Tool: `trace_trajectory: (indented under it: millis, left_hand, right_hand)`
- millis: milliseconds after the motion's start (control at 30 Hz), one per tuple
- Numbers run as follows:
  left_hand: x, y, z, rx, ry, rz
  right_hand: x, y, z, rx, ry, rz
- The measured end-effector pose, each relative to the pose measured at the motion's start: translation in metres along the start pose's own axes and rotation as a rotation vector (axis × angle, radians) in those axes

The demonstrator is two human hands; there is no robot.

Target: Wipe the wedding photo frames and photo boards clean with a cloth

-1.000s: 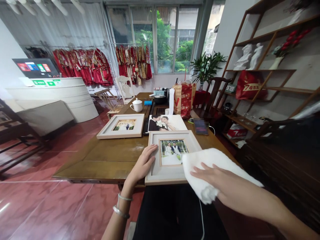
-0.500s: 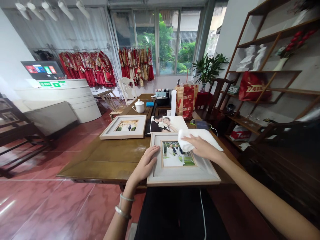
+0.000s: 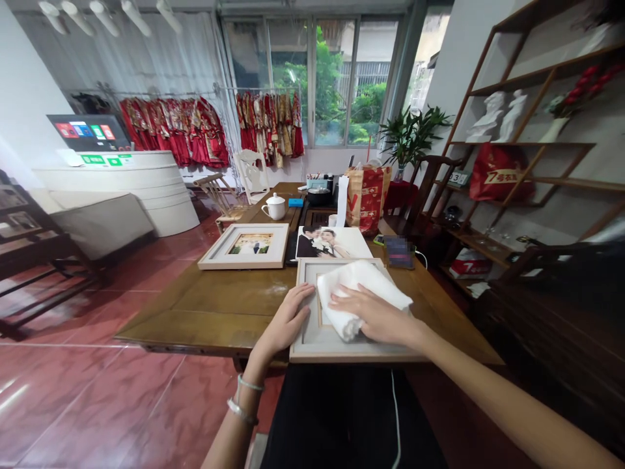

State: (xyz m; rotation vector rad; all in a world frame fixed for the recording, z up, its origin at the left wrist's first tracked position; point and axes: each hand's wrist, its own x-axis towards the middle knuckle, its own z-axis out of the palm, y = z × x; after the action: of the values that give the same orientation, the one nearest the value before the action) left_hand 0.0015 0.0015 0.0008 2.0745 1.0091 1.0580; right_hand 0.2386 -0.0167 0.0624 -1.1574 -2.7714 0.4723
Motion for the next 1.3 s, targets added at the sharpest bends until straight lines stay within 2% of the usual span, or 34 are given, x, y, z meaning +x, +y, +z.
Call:
trace_trajectory:
  millis: [67, 233, 333, 467, 633, 700, 800, 933, 1067, 1133, 1200, 1300]
  left_hand:
    - [0.0, -0.002, 0.001, 0.003, 0.013, 0.007]
    - [0.0, -0.005, 0.002, -0.011, 0.032, 0.026]
    - [0.0, -0.006, 0.002, -0.01, 0.029, 0.028]
    - [0.0, -0.005, 0.001, -0.004, 0.014, 0.033]
    - [0.0, -0.006, 0.0, -0.008, 0.015, 0.05]
    - [0.0, -0.007, 0.0, -0.001, 0.012, 0.055]
    - [0.0, -0.007, 0.0, 0.019, -0.002, 0.057]
    - [0.0, -0.005, 0.001, 0.042, -0.007, 0.041]
    - [0.001, -0.004, 0.001, 0.04, -0.009, 0.044]
    - [0.0, -0.004, 0.001, 0.038, -0.006, 0.046]
    - [0.0, -0.005, 0.001, 0.04, -0.004, 0.036]
    - [0.0, -0.005, 0.001, 0.036, -0.01, 0.023]
  right_hand:
    - [-0.02, -0.014, -0.002, 0.054, -0.034, -0.031]
    - [-0.047, -0.057, -0.011, 0.227, -0.163, -0.248]
    - [-0.05, -0.06, -0.013, 0.211, -0.172, -0.216]
    - [-0.041, -0.026, -0.009, 0.072, -0.066, -0.019]
    - [-0.015, 0.038, -0.016, -0.244, 0.081, 0.366]
    - [-0.003, 0.052, -0.021, -0.275, 0.111, 0.425]
    - [0.015, 0.051, -0.021, -0.251, 0.119, 0.39]
    - [0.025, 0.02, -0.01, -0.176, 0.058, 0.209]
    - [0.006, -0.011, -0.004, -0.024, -0.038, -0.039]
    - [-0.014, -0.019, -0.009, 0.049, -0.086, -0.098]
    - [-0.035, -0.02, -0.016, 0.095, -0.12, -0.087]
    - [-0.06, -0.014, -0.029, 0.051, -0.131, 0.085]
